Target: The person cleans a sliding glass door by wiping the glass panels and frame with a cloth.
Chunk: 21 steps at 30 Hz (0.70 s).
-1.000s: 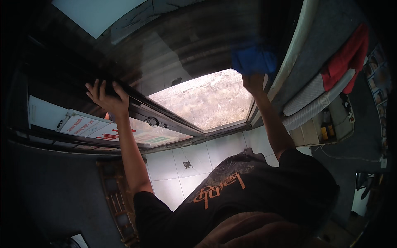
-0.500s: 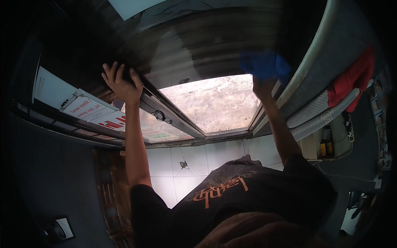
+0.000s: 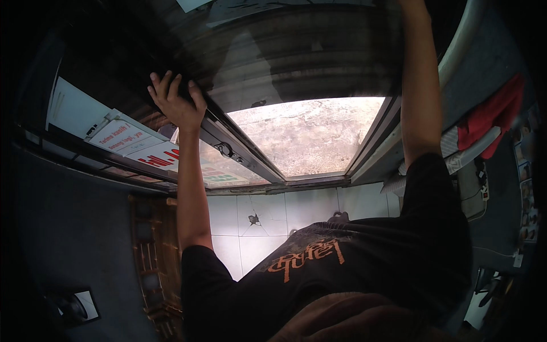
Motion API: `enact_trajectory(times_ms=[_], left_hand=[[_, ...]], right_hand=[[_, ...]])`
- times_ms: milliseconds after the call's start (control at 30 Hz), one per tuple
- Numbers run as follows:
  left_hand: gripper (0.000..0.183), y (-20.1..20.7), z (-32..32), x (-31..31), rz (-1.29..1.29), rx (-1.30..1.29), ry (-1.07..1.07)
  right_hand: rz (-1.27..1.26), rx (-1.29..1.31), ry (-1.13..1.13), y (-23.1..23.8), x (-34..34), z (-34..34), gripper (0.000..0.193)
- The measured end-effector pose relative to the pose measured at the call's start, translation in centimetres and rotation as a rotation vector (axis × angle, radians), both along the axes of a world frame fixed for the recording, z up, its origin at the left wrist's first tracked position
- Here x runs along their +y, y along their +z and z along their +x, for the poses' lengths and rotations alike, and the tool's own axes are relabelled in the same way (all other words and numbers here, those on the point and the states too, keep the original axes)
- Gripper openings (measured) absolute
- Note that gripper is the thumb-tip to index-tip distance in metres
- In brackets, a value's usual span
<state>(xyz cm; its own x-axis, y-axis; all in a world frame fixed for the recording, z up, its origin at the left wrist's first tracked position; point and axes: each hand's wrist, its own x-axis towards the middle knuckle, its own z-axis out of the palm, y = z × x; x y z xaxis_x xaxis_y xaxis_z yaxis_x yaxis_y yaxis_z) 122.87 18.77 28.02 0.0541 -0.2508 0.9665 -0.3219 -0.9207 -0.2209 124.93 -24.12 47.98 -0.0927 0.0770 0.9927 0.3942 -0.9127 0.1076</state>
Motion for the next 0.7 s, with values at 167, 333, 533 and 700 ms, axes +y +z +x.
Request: enact_trajectory(times_ms=[167,333,533,700], left_hand=[[0.039,-0.1,-0.5,0.8,0.035,0.004,0.017],[0.036,0.0,-0.1,-0.4,-0.013,0.030,-0.019],[0.036,-0.2,-0.1,0.5,-0.004,0.006,0.002],[0.035,-0.1,0.2,0.0,-0.001,-0.022,-0.031]], right_hand=[[-0.034,0.141,0.107,-11.7,1.5,-0.4,0.015],[0.062,0.373,0.044,-32.3,1.8,-2.0,0.049],[0.116,0.721,0.237,-46.3,2.1,-7.7,0.044],[0.140,0.710,0.265,-46.6,1.6,-8.7,0.044]])
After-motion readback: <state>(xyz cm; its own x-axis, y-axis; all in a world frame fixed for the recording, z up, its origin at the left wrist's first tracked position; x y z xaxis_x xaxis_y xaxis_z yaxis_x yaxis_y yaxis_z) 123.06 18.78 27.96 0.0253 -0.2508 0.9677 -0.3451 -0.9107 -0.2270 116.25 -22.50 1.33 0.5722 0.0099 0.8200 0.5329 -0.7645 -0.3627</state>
